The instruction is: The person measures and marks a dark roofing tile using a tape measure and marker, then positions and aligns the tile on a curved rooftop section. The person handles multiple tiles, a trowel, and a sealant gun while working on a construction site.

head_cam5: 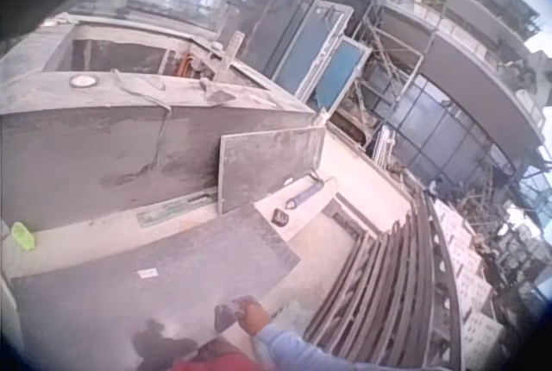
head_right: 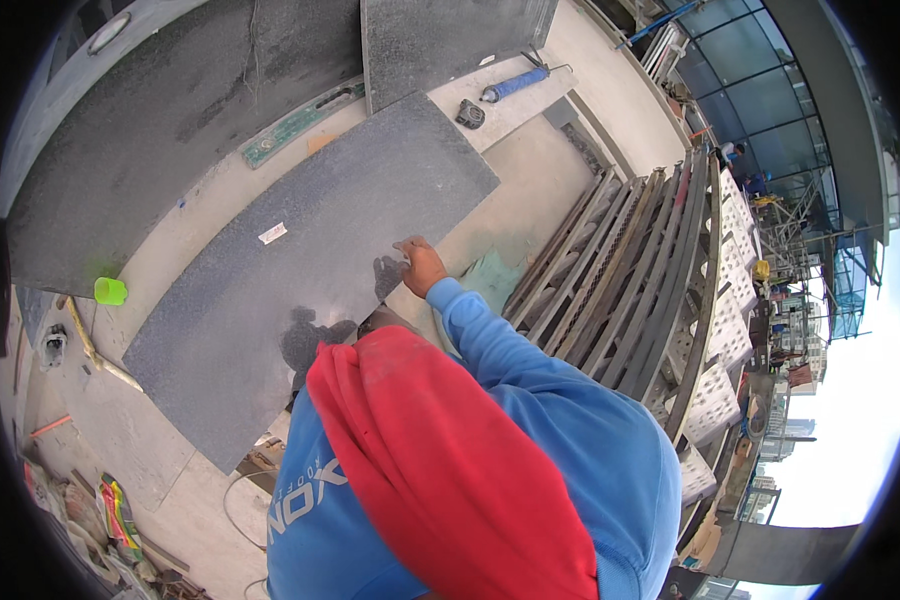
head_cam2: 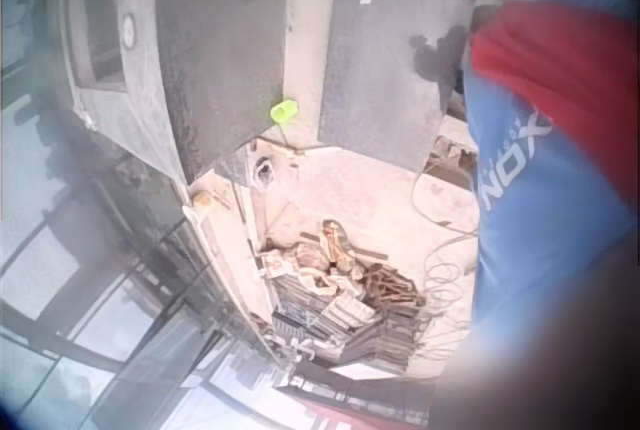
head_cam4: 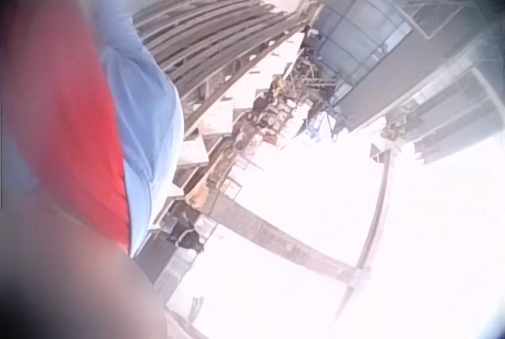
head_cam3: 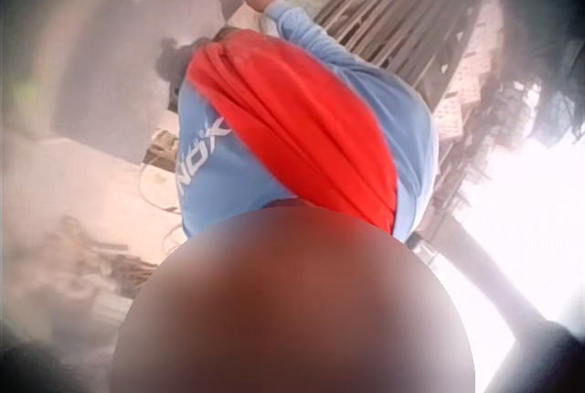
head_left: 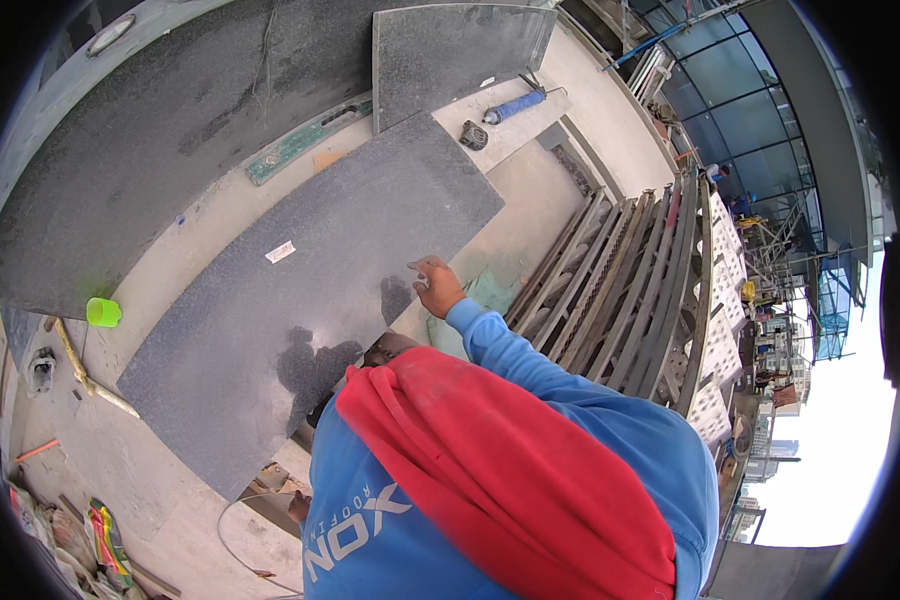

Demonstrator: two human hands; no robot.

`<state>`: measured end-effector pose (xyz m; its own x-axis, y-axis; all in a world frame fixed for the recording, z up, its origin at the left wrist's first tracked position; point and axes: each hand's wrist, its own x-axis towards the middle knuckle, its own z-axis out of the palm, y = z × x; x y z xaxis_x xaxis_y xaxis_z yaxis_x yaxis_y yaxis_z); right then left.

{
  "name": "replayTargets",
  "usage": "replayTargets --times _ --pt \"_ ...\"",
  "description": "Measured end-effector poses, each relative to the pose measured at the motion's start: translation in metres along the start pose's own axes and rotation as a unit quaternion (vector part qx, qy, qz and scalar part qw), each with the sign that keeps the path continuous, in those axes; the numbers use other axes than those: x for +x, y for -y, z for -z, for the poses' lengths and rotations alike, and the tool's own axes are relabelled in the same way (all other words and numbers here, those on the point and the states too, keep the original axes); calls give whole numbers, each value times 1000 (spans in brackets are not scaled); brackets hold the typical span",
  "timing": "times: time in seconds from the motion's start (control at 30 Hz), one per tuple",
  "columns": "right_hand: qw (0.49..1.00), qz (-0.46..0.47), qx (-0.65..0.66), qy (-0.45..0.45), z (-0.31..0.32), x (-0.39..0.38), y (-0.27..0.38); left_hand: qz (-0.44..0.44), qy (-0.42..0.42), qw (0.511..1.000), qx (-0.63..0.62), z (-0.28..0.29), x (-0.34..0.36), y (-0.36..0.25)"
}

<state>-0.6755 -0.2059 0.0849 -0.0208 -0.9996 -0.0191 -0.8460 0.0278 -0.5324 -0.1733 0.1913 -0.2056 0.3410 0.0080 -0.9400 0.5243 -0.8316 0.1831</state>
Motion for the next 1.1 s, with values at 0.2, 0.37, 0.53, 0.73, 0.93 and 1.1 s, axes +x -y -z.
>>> replayTargets --times 0.2,0.37,0.53,0.73,0.93,1.1 --pt "995 -48 -45 -73 71 97 -100 -126 21 992 22 -60 -60 -49" --pt "986 -100 -37 -128 119 223 -217 -206 -28 978 2 -149 -154 -90" --pt "970 -185 -71 -144 132 329 -316 -266 -15 952 151 -243 -267 -74" --pt "928 -345 -87 -108 110 400 -347 -360 -53 872 329 -296 -334 -52" --pt "967 -219 -127 -38 140 410 -344 -371 -212 874 232 -315 -394 -65" --pt "814 -149 559 50 173 332 -270 -407 -92 909 -21 -368 -451 -140"
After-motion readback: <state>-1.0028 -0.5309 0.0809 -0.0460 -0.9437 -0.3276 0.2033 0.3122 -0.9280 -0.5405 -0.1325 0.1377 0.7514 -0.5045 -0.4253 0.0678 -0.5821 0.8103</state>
